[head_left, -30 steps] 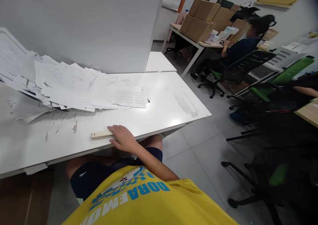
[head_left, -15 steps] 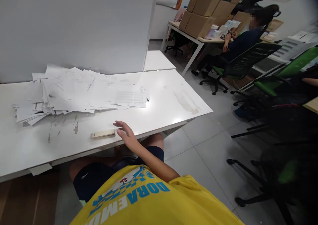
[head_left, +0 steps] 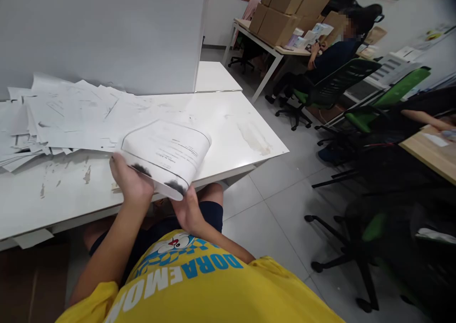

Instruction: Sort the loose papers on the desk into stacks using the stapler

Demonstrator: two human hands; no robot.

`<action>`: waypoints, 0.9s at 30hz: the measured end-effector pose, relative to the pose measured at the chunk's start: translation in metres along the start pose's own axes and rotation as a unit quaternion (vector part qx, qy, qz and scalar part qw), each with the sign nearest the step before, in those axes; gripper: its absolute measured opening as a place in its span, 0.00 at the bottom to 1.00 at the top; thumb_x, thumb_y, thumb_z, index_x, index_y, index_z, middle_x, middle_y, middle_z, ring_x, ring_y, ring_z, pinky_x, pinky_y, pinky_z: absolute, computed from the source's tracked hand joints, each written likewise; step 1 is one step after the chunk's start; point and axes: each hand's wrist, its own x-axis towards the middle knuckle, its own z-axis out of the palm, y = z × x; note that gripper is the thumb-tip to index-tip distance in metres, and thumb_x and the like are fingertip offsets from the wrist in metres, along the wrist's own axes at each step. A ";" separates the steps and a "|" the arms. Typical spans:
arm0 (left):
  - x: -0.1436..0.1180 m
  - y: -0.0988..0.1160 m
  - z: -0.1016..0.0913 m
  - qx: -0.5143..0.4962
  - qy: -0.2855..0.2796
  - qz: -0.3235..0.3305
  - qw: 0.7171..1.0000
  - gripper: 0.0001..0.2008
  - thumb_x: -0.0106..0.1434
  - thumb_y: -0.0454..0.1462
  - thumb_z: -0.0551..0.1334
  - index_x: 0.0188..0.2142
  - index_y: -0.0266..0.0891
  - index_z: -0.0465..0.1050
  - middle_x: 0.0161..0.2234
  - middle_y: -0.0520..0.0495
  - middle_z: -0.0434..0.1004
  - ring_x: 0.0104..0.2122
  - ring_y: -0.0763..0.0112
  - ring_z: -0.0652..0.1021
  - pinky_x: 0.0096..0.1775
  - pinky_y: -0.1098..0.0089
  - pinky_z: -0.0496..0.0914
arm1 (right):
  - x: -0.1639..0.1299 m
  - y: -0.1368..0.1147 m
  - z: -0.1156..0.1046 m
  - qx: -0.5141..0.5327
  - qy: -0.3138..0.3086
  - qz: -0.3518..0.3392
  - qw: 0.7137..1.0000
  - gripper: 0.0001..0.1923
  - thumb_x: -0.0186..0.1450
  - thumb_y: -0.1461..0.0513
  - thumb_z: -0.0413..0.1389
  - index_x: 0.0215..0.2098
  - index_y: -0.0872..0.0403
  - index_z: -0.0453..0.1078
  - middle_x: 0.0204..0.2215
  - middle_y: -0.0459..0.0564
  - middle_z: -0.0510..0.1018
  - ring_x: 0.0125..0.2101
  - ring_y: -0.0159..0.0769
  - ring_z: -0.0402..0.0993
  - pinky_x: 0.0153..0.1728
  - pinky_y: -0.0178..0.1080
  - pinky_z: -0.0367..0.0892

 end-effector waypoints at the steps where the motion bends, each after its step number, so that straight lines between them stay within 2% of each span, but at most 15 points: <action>1: -0.013 -0.005 -0.008 0.001 0.033 0.016 0.999 0.15 0.67 0.50 0.59 0.44 0.43 0.64 0.49 0.46 0.76 0.49 0.73 0.77 0.54 0.68 0.72 | 0.004 0.002 -0.010 -0.029 0.038 -0.004 0.999 0.34 0.75 0.47 0.23 0.74 0.52 0.31 0.64 0.63 0.65 0.63 0.45 0.66 0.56 0.53 0.70; 3: -0.036 -0.008 -0.027 -0.002 0.075 0.017 0.997 0.16 0.61 0.45 0.67 0.41 0.45 0.62 0.40 0.52 0.77 0.39 0.75 0.80 0.47 0.70 0.75 | 0.016 0.007 -0.040 -0.078 0.113 -0.019 0.990 0.31 0.75 0.55 0.21 0.74 0.51 0.26 0.65 0.64 0.62 0.63 0.45 0.65 0.56 0.55 0.69; 4: -0.046 -0.008 -0.036 0.016 0.064 -0.001 0.998 0.19 0.58 0.43 0.70 0.42 0.45 0.62 0.36 0.54 0.76 0.35 0.76 0.80 0.42 0.71 0.76 | 0.022 0.009 -0.059 -0.108 0.148 -0.034 0.982 0.30 0.75 0.57 0.22 0.74 0.50 0.23 0.67 0.65 0.59 0.64 0.45 0.65 0.56 0.56 0.69; 7: -0.079 -0.006 -0.055 0.108 -0.014 -0.095 0.990 0.28 0.54 0.43 0.73 0.50 0.47 0.62 0.31 0.56 0.76 0.24 0.75 0.79 0.31 0.72 0.76 | 0.033 0.011 -0.119 -0.261 0.239 -0.099 0.930 0.31 0.74 0.59 0.21 0.73 0.49 0.14 0.70 0.67 0.47 0.66 0.44 0.62 0.56 0.56 0.70; 10: -0.104 -0.012 -0.061 0.185 -0.097 -0.191 0.959 0.32 0.55 0.48 0.71 0.54 0.44 0.62 0.31 0.51 0.79 0.25 0.69 0.80 0.28 0.70 0.75 | 0.030 0.006 -0.156 -0.376 0.320 -0.154 0.856 0.32 0.75 0.57 0.26 0.74 0.48 0.17 0.71 0.66 0.45 0.67 0.46 0.59 0.55 0.57 0.69; 12: -0.112 -0.018 -0.064 0.221 -0.145 -0.214 0.940 0.29 0.57 0.50 0.69 0.53 0.42 0.64 0.31 0.50 0.79 0.26 0.67 0.81 0.28 0.68 0.77 | 0.028 0.003 -0.159 -0.421 0.296 -0.172 0.840 0.33 0.75 0.55 0.32 0.75 0.50 0.27 0.69 0.65 0.51 0.67 0.48 0.59 0.57 0.58 0.67; 13: -0.113 -0.021 -0.067 0.245 -0.172 -0.205 0.932 0.27 0.59 0.51 0.67 0.52 0.41 0.65 0.31 0.49 0.79 0.26 0.66 0.81 0.29 0.67 0.77 | 0.028 0.002 -0.155 -0.448 0.244 -0.175 0.842 0.33 0.75 0.55 0.36 0.75 0.51 0.33 0.68 0.65 0.55 0.66 0.48 0.59 0.59 0.58 0.64; 15: -0.108 -0.020 -0.075 0.319 -0.221 -0.127 0.913 0.21 0.64 0.49 0.62 0.52 0.42 0.67 0.33 0.48 0.80 0.29 0.65 0.82 0.32 0.64 0.78 | 0.033 0.005 -0.141 -0.518 0.101 -0.159 0.834 0.32 0.74 0.52 0.42 0.73 0.53 0.47 0.67 0.63 0.60 0.68 0.50 0.55 0.64 0.59 0.56; 17: -0.094 -0.014 -0.086 0.414 -0.259 0.032 0.872 0.16 0.66 0.44 0.61 0.51 0.44 0.71 0.37 0.45 0.82 0.38 0.61 0.83 0.42 0.59 0.78 | 0.037 0.011 -0.125 -0.592 -0.010 -0.115 0.797 0.32 0.73 0.50 0.46 0.71 0.55 0.54 0.69 0.63 0.58 0.70 0.53 0.49 0.67 0.62 0.46; 19: -0.071 -0.003 -0.100 0.499 -0.284 0.203 0.793 0.15 0.64 0.40 0.62 0.51 0.46 0.74 0.45 0.43 0.82 0.51 0.55 0.80 0.54 0.53 0.73 | 0.035 0.015 -0.113 -0.643 -0.050 -0.068 0.761 0.33 0.72 0.50 0.48 0.69 0.59 0.56 0.70 0.65 0.56 0.70 0.56 0.48 0.68 0.63 0.40; 21: -0.046 0.006 -0.112 0.556 -0.305 0.308 0.709 0.19 0.63 0.38 0.63 0.54 0.48 0.73 0.52 0.43 0.79 0.61 0.50 0.72 0.61 0.49 0.65 | 0.026 0.015 -0.106 -0.652 -0.079 -0.056 0.752 0.32 0.72 0.51 0.50 0.68 0.59 0.59 0.68 0.65 0.60 0.67 0.55 0.55 0.67 0.60 0.46; 22: -0.034 0.010 -0.117 0.577 -0.314 0.333 0.676 0.21 0.63 0.38 0.62 0.56 0.48 0.72 0.55 0.42 0.78 0.64 0.49 0.69 0.62 0.48 0.64 | 0.020 0.013 -0.104 -0.645 -0.107 -0.068 0.754 0.30 0.72 0.52 0.49 0.67 0.57 0.60 0.67 0.64 0.62 0.65 0.53 0.59 0.66 0.57 0.50; 24: -0.017 0.011 -0.125 0.610 -0.333 0.341 0.633 0.22 0.66 0.40 0.60 0.60 0.46 0.69 0.57 0.41 0.75 0.63 0.48 0.68 0.61 0.48 0.64 | 0.008 0.007 -0.106 -0.625 -0.162 -0.104 0.757 0.26 0.73 0.55 0.47 0.67 0.53 0.61 0.66 0.59 0.65 0.64 0.48 0.61 0.65 0.53 0.53; 25: -0.012 0.010 -0.128 0.622 -0.339 0.336 0.620 0.23 0.67 0.41 0.59 0.60 0.45 0.68 0.58 0.39 0.75 0.62 0.48 0.70 0.60 0.49 0.65 | 0.003 0.005 -0.109 -0.624 -0.166 -0.111 0.756 0.26 0.73 0.55 0.47 0.68 0.51 0.60 0.67 0.58 0.64 0.65 0.48 0.59 0.66 0.54 0.52; 27: -0.007 0.005 -0.131 0.640 -0.344 0.322 0.607 0.23 0.69 0.41 0.56 0.62 0.44 0.67 0.57 0.38 0.75 0.58 0.50 0.73 0.57 0.51 0.66 | -0.004 0.003 -0.120 -0.649 -0.108 -0.081 0.749 0.32 0.71 0.54 0.51 0.70 0.53 0.55 0.69 0.61 0.58 0.69 0.54 0.50 0.67 0.62 0.46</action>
